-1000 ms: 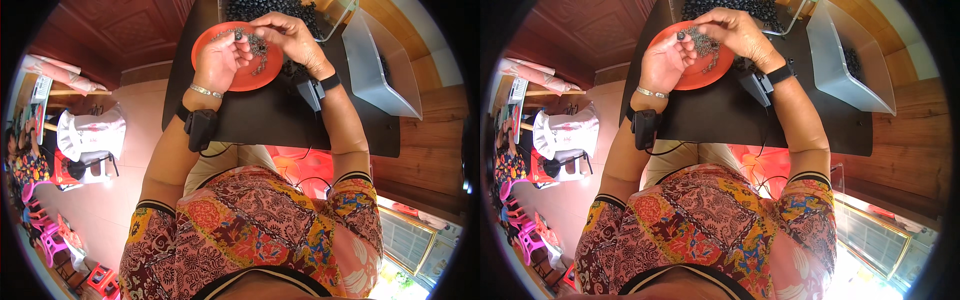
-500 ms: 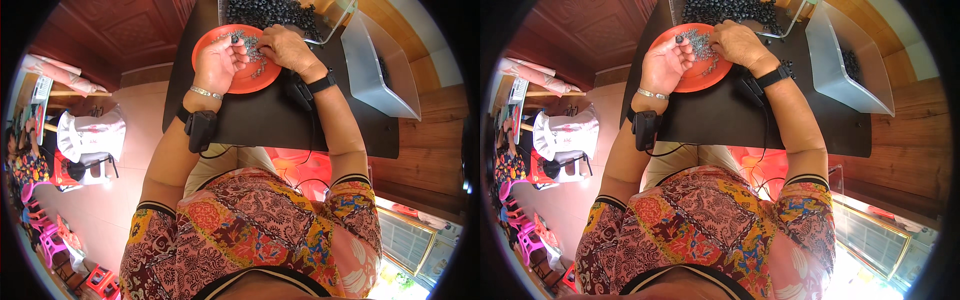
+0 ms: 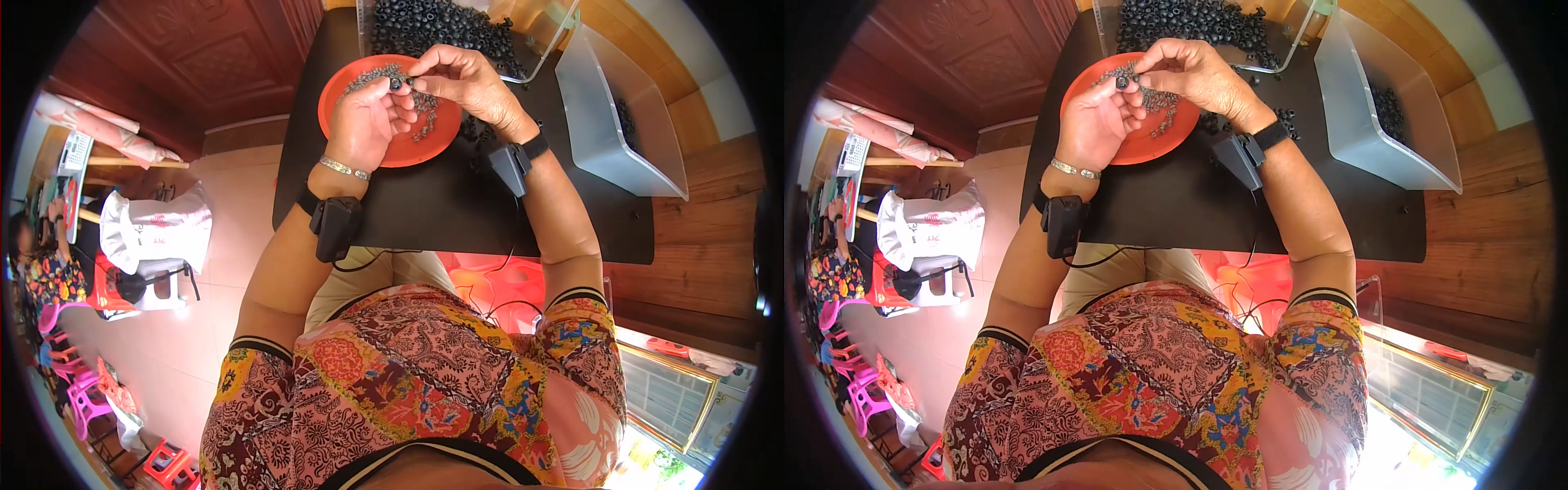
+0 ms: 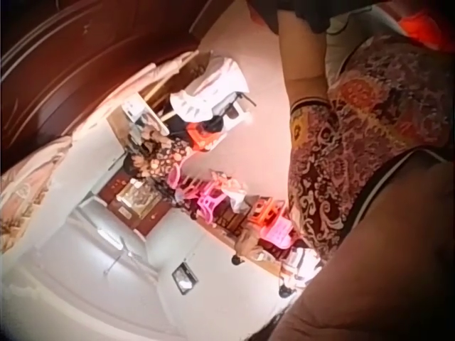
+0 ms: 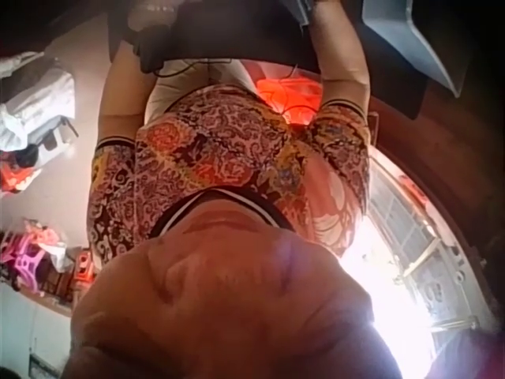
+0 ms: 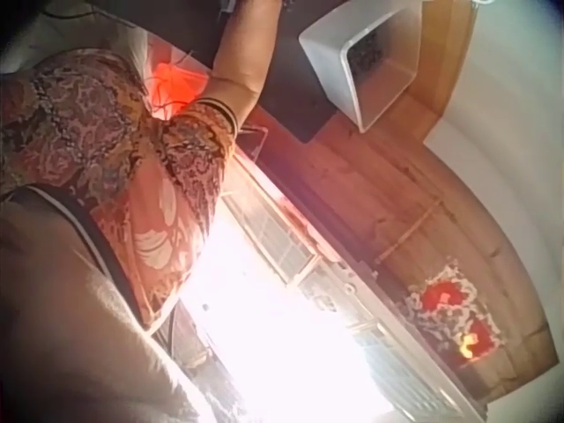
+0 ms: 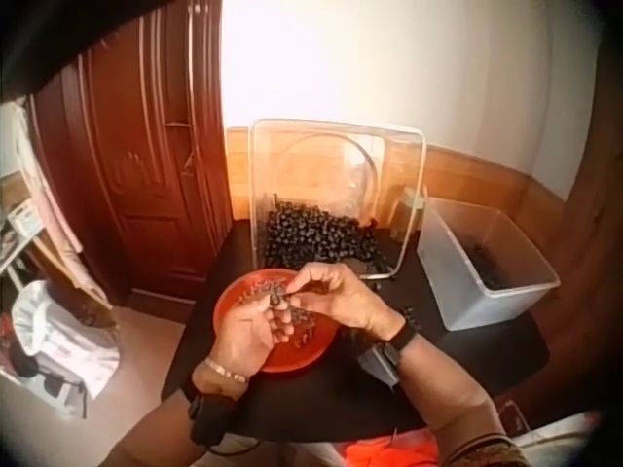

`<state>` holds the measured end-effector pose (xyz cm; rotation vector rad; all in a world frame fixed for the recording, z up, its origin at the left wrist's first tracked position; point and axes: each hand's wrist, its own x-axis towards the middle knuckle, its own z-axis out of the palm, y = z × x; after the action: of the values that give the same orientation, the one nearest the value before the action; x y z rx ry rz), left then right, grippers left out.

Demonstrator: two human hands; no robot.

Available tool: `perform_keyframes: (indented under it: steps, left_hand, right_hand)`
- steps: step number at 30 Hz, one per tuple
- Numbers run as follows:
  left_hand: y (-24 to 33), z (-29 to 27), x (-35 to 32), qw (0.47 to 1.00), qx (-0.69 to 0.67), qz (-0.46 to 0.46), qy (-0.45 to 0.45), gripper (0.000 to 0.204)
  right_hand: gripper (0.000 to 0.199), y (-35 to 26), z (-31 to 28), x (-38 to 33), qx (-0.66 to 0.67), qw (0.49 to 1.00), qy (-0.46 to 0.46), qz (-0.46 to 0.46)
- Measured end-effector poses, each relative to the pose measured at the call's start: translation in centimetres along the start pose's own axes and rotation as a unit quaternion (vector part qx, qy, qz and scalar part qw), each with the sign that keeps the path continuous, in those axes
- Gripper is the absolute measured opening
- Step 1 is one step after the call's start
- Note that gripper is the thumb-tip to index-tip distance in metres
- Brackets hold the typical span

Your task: Manually inserting small silver components into black beads at a workstation.

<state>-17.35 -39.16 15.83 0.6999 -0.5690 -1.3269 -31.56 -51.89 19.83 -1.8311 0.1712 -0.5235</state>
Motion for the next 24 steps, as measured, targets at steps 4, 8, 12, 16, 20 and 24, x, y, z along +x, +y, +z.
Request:
perform_keyframes:
  steps: [4, 8, 12, 16, 20, 24]
  left_hand:
    - [0.0, 0.0, 0.0, 1.000, -0.014, 0.004, -0.008, 0.025]
    - [0.0, 0.0, 0.1, 1.000, -0.012, -0.001, -0.004, 0.024]
    - [-0.1, -0.1, 0.1, 1.000, -0.017, -0.005, 0.000, 0.024]
    - [-0.2, -0.2, 0.1, 1.000, -0.016, -0.004, -0.003, 0.023]
    - [-0.2, -0.1, 0.1, 1.000, -0.014, -0.003, -0.001, 0.023]
    - [-0.2, 0.0, 0.1, 1.000, -0.024, -0.011, 0.001, 0.022]
  right_hand:
    - [0.019, -0.1, 0.3, 0.0, 0.051, 0.998, 0.015, -0.019]
    - [0.016, -0.1, 0.4, 0.1, -0.082, 0.992, 0.040, -0.081]
    - [0.013, -0.3, 0.7, 0.0, -0.047, 0.997, 0.044, -0.037]
    - [0.012, -0.2, 0.8, 0.1, -0.019, 0.997, 0.065, -0.023]
    - [0.012, -0.7, 1.7, 0.1, 0.022, 0.997, 0.064, -0.047]
    - [0.016, -0.2, 1.9, 0.1, 0.061, 0.997, 0.042, -0.032]
